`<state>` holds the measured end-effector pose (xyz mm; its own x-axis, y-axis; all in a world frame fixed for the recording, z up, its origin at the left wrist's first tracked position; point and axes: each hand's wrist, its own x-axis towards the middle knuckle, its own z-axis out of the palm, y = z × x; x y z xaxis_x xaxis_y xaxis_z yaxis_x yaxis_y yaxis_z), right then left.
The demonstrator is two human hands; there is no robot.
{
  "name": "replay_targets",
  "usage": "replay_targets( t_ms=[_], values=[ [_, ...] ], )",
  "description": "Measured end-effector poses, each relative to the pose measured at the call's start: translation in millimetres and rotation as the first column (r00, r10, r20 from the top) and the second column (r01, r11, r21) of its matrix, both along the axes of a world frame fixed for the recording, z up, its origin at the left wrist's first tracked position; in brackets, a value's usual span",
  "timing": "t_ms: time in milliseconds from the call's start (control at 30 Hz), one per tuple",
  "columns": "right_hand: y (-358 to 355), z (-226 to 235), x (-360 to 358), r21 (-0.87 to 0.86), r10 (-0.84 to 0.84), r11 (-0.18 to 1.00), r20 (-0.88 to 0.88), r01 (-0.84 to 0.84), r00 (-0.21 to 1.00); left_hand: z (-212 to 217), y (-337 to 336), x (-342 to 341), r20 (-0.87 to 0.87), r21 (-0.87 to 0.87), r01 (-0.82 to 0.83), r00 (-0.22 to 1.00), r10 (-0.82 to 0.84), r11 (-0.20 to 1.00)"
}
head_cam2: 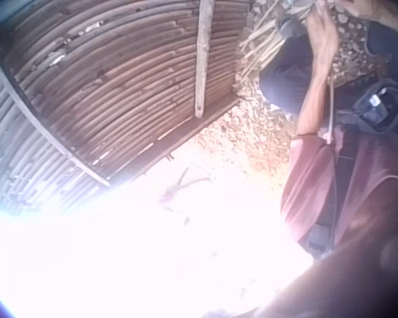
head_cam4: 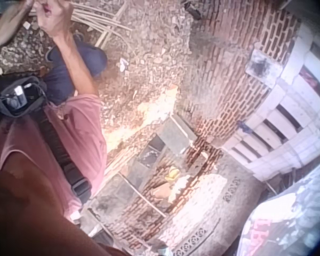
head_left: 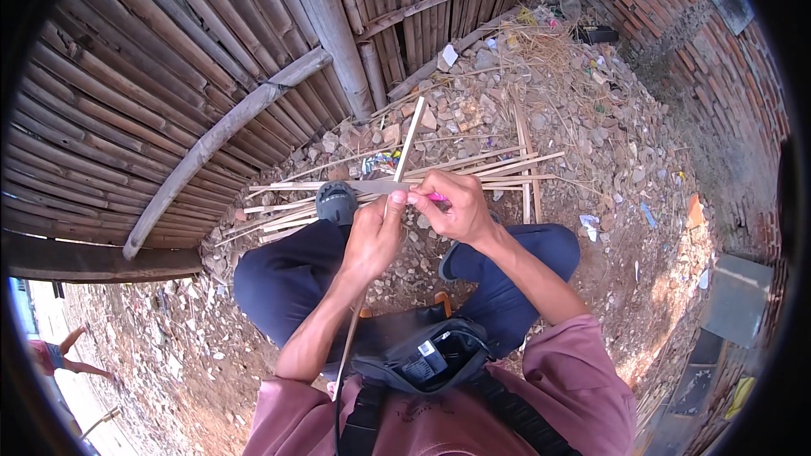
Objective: The person shaves bamboo sticks using a small knife, holding the sticks by hand while sitting outdoors near a bamboo structure.
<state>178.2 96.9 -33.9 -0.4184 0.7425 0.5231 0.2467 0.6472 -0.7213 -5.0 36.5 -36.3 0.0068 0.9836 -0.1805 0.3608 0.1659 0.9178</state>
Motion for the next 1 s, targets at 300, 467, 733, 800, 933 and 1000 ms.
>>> replay_targets(
  t_ms=[300, 467, 733, 800, 933, 1000],
  values=[
    [3.2, -3.2, -1.8, 0.010, -0.016, 1.000, -0.032, 0.016, 0.999, 13.2, 0.5, 5.7, 0.033, -0.027, -0.034, 0.999, 0.035, 0.999],
    [8.3, 2.0, 5.6, -0.196, 0.065, 0.978, -0.026, -0.069, 0.998, 3.6, -0.5, 0.4, -0.027, 0.017, -0.022, 0.999, 0.022, 1.000],
    [5.1, 7.2, 4.0, -0.151, 0.059, 0.987, 0.013, -0.057, 0.998, 4.0, -1.6, 3.4, -0.093, 0.080, -0.045, 0.994, 0.052, 0.996],
    [3.3, 5.9, 0.5, -0.068, 0.035, 0.997, 0.002, -0.035, 0.999, 3.3, -1.3, 2.8, -0.104, 0.093, -0.040, 0.993, 0.049, 0.995],
    [1.6, 5.6, 0.1, -0.042, 0.007, 0.999, 0.022, -0.006, 1.000, 3.3, -0.3, 1.2, -0.111, 0.073, -0.027, 0.993, 0.035, 0.997],
    [0.4, 6.3, -1.0, -0.004, -0.012, 1.000, 0.024, 0.012, 1.000, 2.3, 0.4, 2.3, -0.086, 0.063, -0.037, 0.995, 0.042, 0.997]
  ],
)
